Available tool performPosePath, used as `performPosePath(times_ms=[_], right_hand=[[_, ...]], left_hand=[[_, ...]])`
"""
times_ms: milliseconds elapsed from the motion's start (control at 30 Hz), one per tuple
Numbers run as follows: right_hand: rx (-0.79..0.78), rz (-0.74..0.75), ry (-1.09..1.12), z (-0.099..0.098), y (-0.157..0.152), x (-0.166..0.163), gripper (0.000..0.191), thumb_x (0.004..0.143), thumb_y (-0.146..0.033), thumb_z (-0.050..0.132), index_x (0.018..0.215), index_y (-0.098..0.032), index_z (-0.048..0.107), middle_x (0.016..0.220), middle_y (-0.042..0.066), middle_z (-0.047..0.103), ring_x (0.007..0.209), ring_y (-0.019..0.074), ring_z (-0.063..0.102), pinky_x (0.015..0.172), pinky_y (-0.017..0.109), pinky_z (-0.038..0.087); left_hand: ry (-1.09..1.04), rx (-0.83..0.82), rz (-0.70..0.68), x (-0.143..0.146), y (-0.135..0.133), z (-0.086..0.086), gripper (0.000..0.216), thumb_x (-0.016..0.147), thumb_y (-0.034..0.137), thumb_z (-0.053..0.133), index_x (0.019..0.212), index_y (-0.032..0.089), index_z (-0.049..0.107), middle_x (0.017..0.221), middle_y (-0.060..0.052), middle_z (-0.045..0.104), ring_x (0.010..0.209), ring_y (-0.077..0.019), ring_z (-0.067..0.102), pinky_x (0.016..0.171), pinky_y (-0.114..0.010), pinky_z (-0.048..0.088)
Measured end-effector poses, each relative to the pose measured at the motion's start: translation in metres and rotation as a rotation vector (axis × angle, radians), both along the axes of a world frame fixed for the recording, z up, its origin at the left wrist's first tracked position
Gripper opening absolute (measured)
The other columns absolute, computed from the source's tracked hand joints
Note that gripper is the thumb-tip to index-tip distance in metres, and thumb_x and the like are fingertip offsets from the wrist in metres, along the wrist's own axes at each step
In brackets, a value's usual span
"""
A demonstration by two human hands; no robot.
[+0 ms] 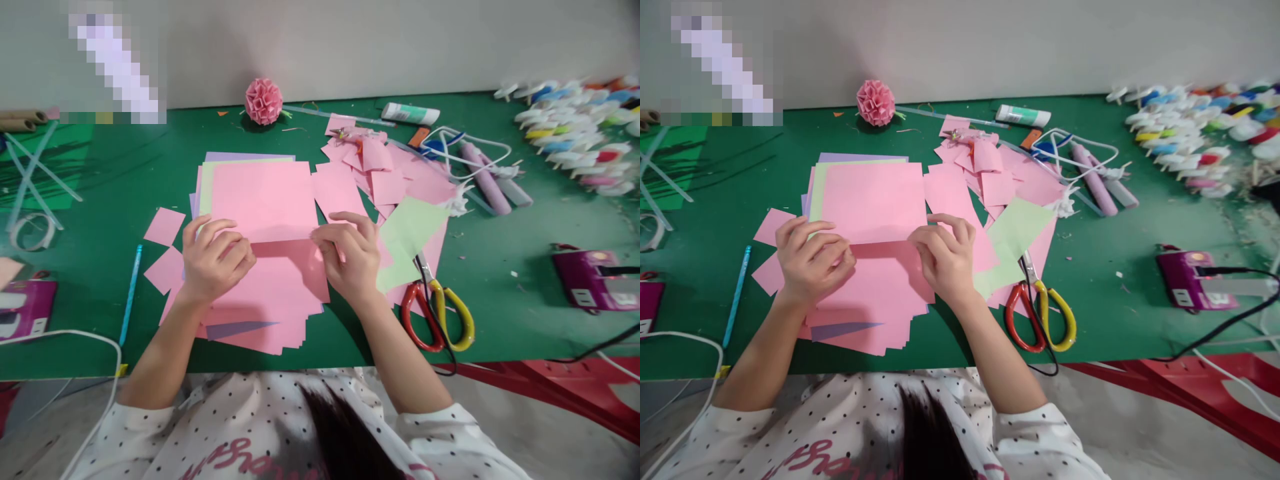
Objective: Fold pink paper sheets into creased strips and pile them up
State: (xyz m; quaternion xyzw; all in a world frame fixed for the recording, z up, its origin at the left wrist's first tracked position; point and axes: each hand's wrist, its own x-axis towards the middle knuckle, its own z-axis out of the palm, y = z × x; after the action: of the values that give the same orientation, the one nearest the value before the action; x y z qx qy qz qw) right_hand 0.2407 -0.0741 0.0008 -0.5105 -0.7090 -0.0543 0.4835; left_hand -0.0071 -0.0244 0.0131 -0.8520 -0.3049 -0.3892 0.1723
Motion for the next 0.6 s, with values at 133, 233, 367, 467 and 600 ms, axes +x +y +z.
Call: performPosePath(times_ms=[133, 233, 367, 467, 600], right_hand=[[0.003, -0.052, 0.044, 0.001, 0.001, 0.007, 0.022, 0.092, -0.006, 0.058, 0.089, -0.027, 0.063, 0.082, -0.002, 0.075, 0.106, 0.0247, 0.068, 0.092, 0.042, 0.047], [0.008, -0.063, 0.049, 0.002, 0.002, 0.01, 0.021, 0.091, -0.007, 0.057, 0.088, -0.027, 0.063, 0.081, -0.002, 0.074, 0.105, 0.0247, 0.068, 0.092, 0.042, 0.049], [0.01, -0.091, 0.101, 0.002, 0.002, 0.015, 0.017, 0.094, -0.013, 0.056, 0.088, -0.026, 0.064, 0.081, 0.0, 0.074, 0.104, 0.025, 0.067, 0.091, 0.042, 0.051], [-0.002, -0.099, 0.144, 0.002, 0.001, 0.016, 0.015, 0.096, -0.017, 0.056, 0.088, -0.026, 0.065, 0.081, 0.002, 0.073, 0.104, 0.0253, 0.066, 0.091, 0.043, 0.052], [-0.022, -0.141, 0.142, 0.004, -0.001, 0.02, 0.015, 0.099, -0.021, 0.054, 0.088, -0.026, 0.065, 0.084, 0.005, 0.072, 0.1, 0.0259, 0.068, 0.091, 0.045, 0.053]], left_hand=[[-0.045, -0.021, 0.026, -0.005, 0.004, -0.003, 0.018, 0.069, 0.01, 0.067, 0.075, 0.026, 0.062, 0.073, 0.003, 0.068, 0.092, -0.0254, 0.069, 0.093, -0.049, 0.045], [-0.099, -0.053, 0.078, -0.009, 0.006, -0.008, 0.018, 0.069, 0.011, 0.066, 0.077, 0.027, 0.062, 0.072, 0.002, 0.067, 0.095, -0.0272, 0.068, 0.097, -0.053, 0.041], [-0.142, -0.053, 0.173, -0.014, 0.008, -0.012, 0.017, 0.07, 0.012, 0.066, 0.078, 0.027, 0.063, 0.071, 0.001, 0.065, 0.097, -0.0289, 0.067, 0.101, -0.056, 0.037], [-0.141, -0.088, 0.244, -0.015, 0.008, -0.013, 0.016, 0.071, 0.012, 0.066, 0.076, 0.027, 0.062, 0.07, 0.0, 0.064, 0.096, -0.0299, 0.067, 0.102, -0.058, 0.036], [-0.229, -0.118, 0.254, -0.02, 0.008, -0.01, 0.018, 0.074, 0.011, 0.065, 0.079, 0.028, 0.063, 0.073, -0.001, 0.065, 0.101, -0.0311, 0.065, 0.105, -0.063, 0.033]])
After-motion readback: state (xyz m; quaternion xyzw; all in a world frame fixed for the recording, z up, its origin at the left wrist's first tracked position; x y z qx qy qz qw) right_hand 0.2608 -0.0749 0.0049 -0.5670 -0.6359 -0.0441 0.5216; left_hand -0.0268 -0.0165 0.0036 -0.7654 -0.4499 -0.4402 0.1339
